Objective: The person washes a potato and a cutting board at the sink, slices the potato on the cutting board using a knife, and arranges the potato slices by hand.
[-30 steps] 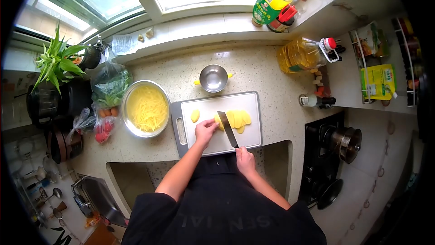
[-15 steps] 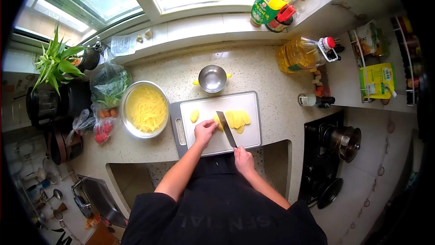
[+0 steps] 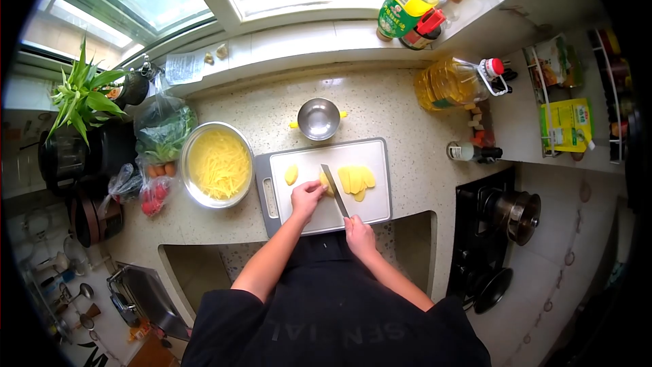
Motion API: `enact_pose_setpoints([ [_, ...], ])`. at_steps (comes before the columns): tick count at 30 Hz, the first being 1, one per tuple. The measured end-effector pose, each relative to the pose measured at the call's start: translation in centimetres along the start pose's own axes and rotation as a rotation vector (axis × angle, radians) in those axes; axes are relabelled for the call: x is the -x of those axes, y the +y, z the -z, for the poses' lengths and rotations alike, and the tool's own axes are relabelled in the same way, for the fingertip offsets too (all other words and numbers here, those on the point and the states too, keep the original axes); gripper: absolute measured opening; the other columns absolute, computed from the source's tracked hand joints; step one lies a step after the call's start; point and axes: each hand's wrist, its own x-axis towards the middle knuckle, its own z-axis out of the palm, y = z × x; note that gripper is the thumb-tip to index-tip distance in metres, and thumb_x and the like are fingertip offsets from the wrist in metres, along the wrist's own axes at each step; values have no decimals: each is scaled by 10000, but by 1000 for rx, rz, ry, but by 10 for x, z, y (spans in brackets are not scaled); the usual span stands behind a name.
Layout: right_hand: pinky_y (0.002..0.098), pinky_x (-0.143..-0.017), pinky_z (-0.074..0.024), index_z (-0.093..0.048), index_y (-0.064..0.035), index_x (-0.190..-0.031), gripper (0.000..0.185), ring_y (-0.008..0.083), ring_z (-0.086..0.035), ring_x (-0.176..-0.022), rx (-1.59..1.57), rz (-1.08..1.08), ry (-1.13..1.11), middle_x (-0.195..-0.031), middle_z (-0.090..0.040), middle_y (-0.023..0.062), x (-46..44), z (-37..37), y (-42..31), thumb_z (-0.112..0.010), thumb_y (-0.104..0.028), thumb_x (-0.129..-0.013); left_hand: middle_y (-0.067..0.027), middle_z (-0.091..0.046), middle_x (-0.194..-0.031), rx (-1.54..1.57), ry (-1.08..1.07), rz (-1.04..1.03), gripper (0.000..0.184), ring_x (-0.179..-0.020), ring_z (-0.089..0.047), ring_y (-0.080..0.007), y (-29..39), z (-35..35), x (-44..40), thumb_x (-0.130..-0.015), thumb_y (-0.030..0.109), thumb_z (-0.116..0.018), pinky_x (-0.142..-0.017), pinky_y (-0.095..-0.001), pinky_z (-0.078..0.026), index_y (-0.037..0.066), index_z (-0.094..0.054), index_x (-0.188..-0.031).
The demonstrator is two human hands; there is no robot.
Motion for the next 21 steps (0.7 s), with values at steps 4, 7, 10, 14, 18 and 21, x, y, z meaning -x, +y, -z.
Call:
enact_pose_setpoints([
  [4,577,-601,-475,-571,-55,-910,355,491,-627,-679,37,0,2,-674,-627,245,-6,-9,4,-518,-384,-1031,-85,-735,-1010,-23,-7,12,324,-847,-679,-117,0,1,0,-871,107,-794,-731,-239,-555,-38,-698,-1144],
  [7,575,-592,-473,-571,-61,-919,350,490,-626,-666,50,-2,41,-668,-624,246,-6,-9,9,-512,-387,-1033,-82,-735,-1007,-28,1,4,319,-833,-675,-109,1,0,2,-870,102,-793,-720,-233,-551,-35,-700,-1143],
  [10,578,-587,-469,-570,-64,-922,353,489,-625,-662,56,-3,78,-666,-622,248,-7,-6,12,-504,-391,-1036,-84,-741,-975,0,18,-9,309,-799,-674,-110,2,-2,4,-857,95,-799,-714,-235,-552,-35,-711,-1123],
  [14,585,-610,-480,-570,-68,-922,365,487,-637,-699,66,-69,101,-687,-638,242,-10,3,27,-500,-409,-1032,-85,-740,-1018,14,-5,12,305,-834,-677,-105,8,-2,8,-872,95,-787,-704,-226,-541,-28,-706,-1139],
  [18,590,-613,-475,-568,-72,-925,372,489,-634,-705,72,-66,107,-689,-637,240,-10,5,35,-502,-422,-1029,-87,-741,-1024,12,-8,10,313,-844,-679,-107,8,-3,8,-872,92,-786,-709,-228,-540,-28,-704,-1149],
  [21,578,-576,-440,-536,-41,-873,385,492,-611,-691,-18,-16,121,-685,-603,252,-5,4,30,-505,-387,-1040,-88,-741,-1027,16,-11,5,321,-850,-678,-107,9,-1,7,-872,95,-786,-714,-230,-540,-29,-702,-1156],
])
